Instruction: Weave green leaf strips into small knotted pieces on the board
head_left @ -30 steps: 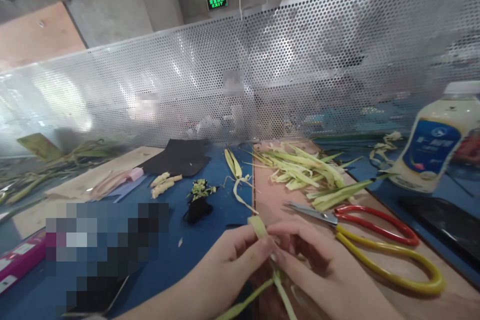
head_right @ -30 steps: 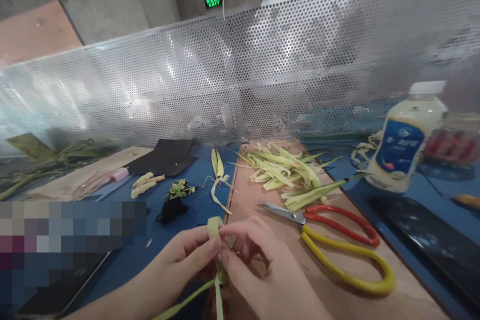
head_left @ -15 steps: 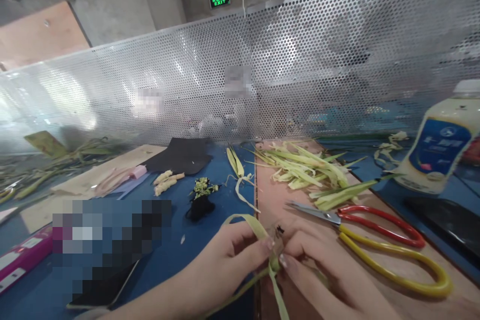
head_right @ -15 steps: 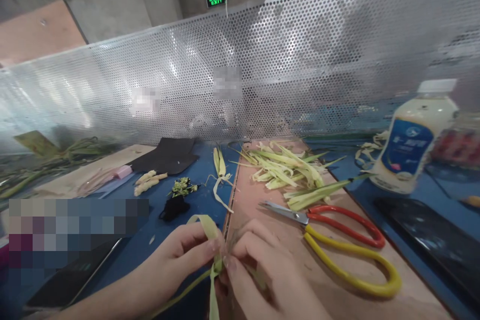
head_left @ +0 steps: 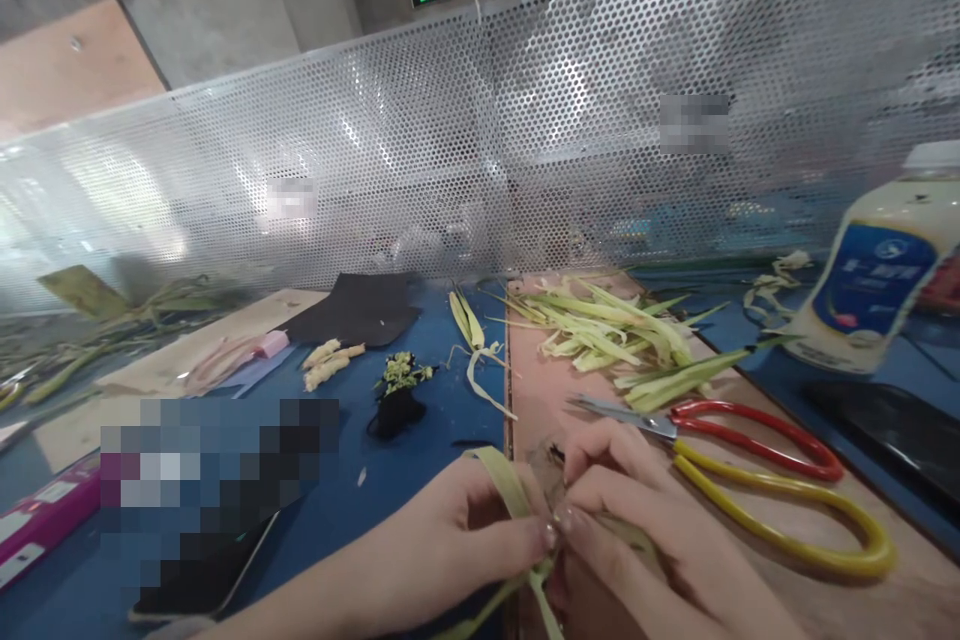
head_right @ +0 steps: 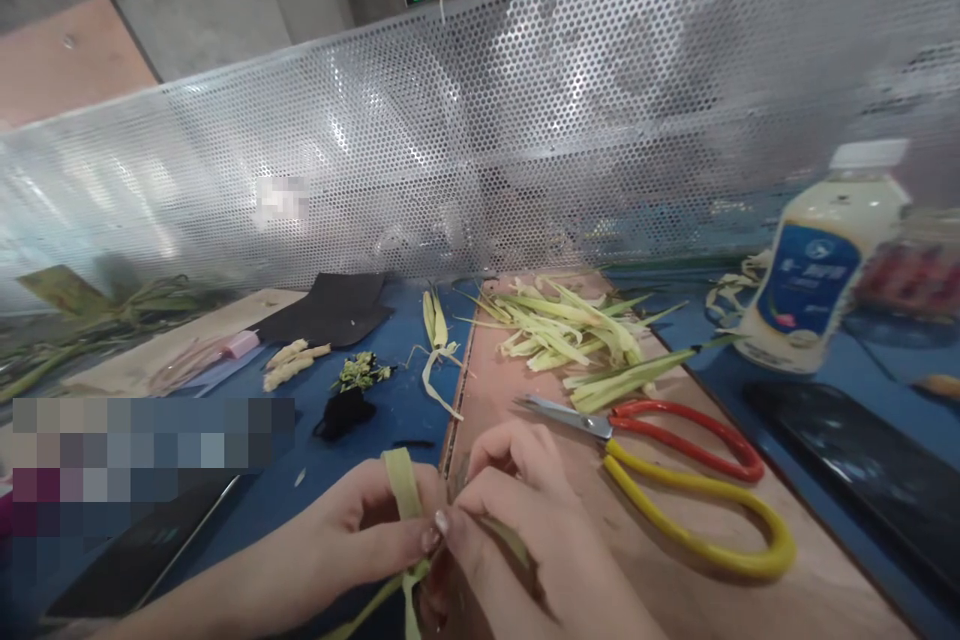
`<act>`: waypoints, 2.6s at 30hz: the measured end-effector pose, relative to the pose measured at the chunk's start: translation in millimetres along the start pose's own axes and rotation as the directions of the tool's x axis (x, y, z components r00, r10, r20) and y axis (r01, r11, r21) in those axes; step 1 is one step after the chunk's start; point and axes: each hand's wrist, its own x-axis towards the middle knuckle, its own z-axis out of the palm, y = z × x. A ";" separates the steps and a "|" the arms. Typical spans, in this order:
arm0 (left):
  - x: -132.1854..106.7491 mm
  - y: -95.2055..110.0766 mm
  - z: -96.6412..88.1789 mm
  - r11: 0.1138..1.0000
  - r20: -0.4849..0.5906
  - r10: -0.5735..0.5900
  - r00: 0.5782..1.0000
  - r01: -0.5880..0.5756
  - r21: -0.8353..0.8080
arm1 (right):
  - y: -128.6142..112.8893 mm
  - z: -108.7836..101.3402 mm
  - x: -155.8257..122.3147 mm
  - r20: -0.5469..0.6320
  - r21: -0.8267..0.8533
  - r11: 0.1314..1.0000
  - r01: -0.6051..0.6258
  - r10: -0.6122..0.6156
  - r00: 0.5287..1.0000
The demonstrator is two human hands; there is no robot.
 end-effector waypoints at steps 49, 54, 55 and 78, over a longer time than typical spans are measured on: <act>6.8 -6.1 -4.5 0.993 -0.085 0.064 0.994 -0.071 -0.089 | 19.4 4.8 -0.9 -0.127 -0.235 0.963 0.132 -0.165 0.978; 10.7 -5.5 -3.8 0.989 -0.207 0.047 0.977 -0.076 -0.130 | 12.8 4.1 -0.5 -0.286 -0.250 0.964 0.090 -0.162 0.944; 11.2 -5.0 -3.7 0.988 -0.223 0.049 0.974 -0.080 -0.134 | 11.1 3.9 -0.7 -0.258 -0.280 0.953 0.119 -0.195 0.946; 5.3 -1.6 5.0 0.953 -0.389 0.210 0.897 -0.099 0.286 | -2.1 -4.3 0.0 0.144 -0.385 0.886 0.257 -0.217 0.965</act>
